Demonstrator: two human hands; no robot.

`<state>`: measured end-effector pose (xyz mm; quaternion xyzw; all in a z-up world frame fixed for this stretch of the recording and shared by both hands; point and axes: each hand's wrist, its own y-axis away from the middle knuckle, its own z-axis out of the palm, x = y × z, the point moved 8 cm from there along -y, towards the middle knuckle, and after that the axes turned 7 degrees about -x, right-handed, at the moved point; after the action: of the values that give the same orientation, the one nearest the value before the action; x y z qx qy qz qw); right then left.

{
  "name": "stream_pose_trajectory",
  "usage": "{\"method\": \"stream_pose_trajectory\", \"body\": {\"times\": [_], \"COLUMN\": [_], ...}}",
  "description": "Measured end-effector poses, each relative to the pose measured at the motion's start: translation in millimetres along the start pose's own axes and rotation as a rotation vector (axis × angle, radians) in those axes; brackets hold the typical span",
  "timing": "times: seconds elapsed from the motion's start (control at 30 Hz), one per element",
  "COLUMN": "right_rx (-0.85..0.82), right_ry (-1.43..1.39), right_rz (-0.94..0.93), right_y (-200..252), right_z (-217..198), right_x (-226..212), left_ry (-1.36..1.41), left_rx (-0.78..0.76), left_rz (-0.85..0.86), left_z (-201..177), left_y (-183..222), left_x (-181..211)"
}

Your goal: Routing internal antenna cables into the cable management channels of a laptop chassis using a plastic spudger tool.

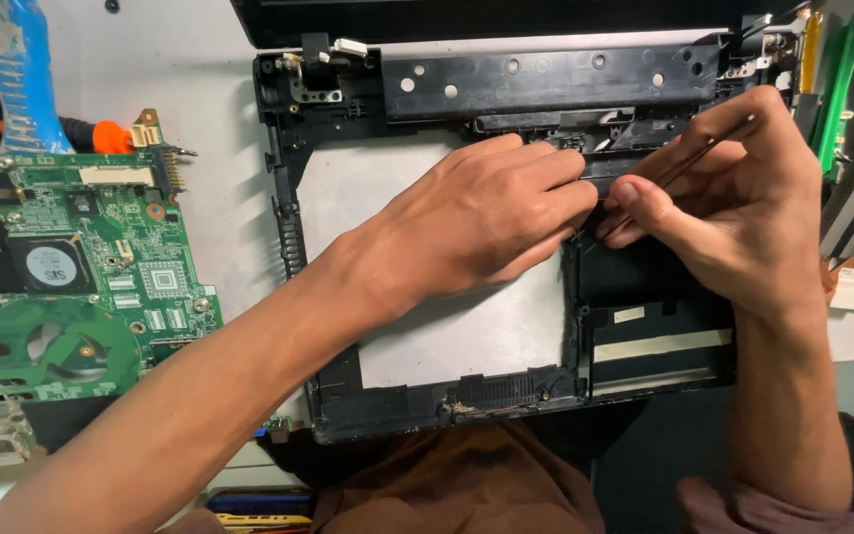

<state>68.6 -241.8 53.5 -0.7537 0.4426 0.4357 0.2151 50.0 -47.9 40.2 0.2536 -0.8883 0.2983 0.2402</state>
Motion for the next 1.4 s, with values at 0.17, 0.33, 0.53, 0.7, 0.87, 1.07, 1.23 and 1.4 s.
{"method": "stream_pose_trajectory", "body": {"times": [0.17, 0.33, 0.53, 0.7, 0.87, 1.07, 1.23, 1.4], "right_rx": [0.002, 0.002, 0.030, 0.037, 0.010, 0.027, 0.010, 0.012], "right_ry": [-0.021, 0.014, 0.036, 0.037, 0.013, 0.020, 0.079, 0.050], "right_rz": [0.031, 0.035, 0.087, 0.068, 0.069, 0.092, 0.066, 0.083], "right_y": [-1.2, -0.2, 1.8, 2.1, 0.8, 4.8, 2.4, 4.0], "right_z": [0.6, 0.6, 1.2, -2.0, -0.5, 0.3, -0.2, -1.7], "right_x": [3.3, 0.8, -3.4, -1.8, -3.2, -6.3, -5.6, -1.1], "left_ry": [-0.003, -0.012, -0.034, -0.039, -0.007, 0.028, 0.056, 0.042], "left_rx": [-0.029, -0.021, -0.034, -0.046, -0.046, -0.061, -0.103, -0.137], "left_rz": [-0.017, -0.017, -0.004, 0.012, -0.002, 0.012, 0.035, 0.055], "left_z": [1.8, 2.8, 4.3, -0.1, -1.9, -3.6, -4.7, -5.5], "left_y": [0.0, -0.2, 0.8, -0.9, -1.2, 0.0, 1.7, 3.1], "left_x": [-1.6, -1.9, -2.2, 0.3, 0.2, 1.0, 1.1, 1.4]}}
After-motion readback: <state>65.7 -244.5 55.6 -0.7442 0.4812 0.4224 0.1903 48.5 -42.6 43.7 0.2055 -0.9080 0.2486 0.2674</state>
